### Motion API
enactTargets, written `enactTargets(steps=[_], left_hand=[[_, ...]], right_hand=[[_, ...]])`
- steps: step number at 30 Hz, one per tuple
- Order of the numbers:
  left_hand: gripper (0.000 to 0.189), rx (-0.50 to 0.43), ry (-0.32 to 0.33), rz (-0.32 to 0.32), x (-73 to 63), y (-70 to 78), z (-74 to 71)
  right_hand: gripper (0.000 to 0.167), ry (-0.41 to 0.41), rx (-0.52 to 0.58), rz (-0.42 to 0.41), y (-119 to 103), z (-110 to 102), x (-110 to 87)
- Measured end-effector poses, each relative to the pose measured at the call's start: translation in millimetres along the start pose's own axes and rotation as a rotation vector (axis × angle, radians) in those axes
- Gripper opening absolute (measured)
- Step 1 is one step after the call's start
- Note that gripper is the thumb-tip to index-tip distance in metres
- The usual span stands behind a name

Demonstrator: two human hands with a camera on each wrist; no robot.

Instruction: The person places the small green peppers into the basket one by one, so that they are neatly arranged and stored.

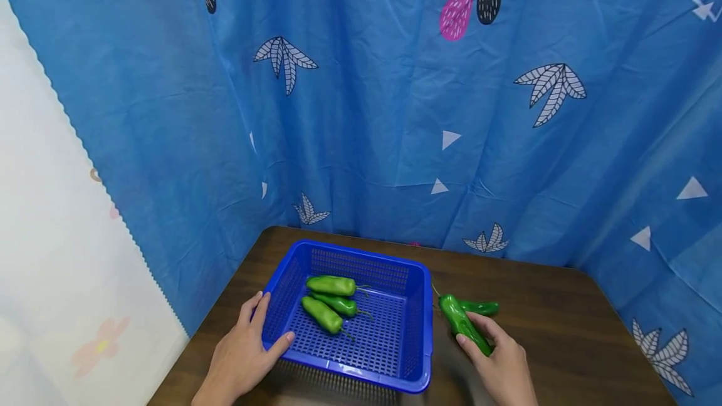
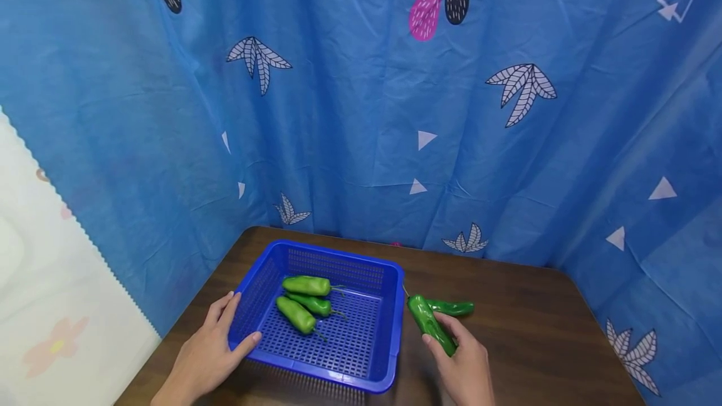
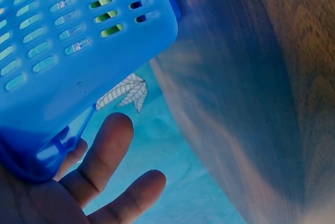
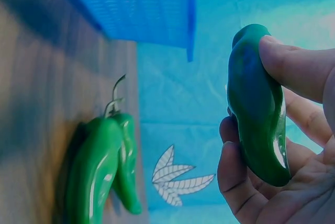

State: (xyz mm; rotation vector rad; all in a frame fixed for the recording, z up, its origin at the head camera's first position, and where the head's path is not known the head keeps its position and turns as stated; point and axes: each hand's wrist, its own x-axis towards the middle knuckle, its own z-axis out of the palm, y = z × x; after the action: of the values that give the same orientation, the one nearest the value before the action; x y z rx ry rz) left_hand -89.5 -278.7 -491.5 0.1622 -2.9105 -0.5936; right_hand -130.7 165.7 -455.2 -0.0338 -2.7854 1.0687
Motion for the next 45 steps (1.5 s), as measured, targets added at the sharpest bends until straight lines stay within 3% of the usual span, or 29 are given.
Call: enactTargets(steps=[18,37,45], left_hand=[[0.103,-0.002,0.002,0.006,0.7,-1.1,-0.2],[0.106,0.02,-0.008,-0.003,1.2,-0.3,-2.3],[0.107,0.021,0.005,-0.003,1.8,0.0,-1.1]], right_hand=[[0.044,0.003,0.047,-0.083,-44,0,15.8],[0.049,0.048,0.039,-0.436,-91,7,35.4],[0.047,0.014,0.071,-0.459,-100,27,45.4]])
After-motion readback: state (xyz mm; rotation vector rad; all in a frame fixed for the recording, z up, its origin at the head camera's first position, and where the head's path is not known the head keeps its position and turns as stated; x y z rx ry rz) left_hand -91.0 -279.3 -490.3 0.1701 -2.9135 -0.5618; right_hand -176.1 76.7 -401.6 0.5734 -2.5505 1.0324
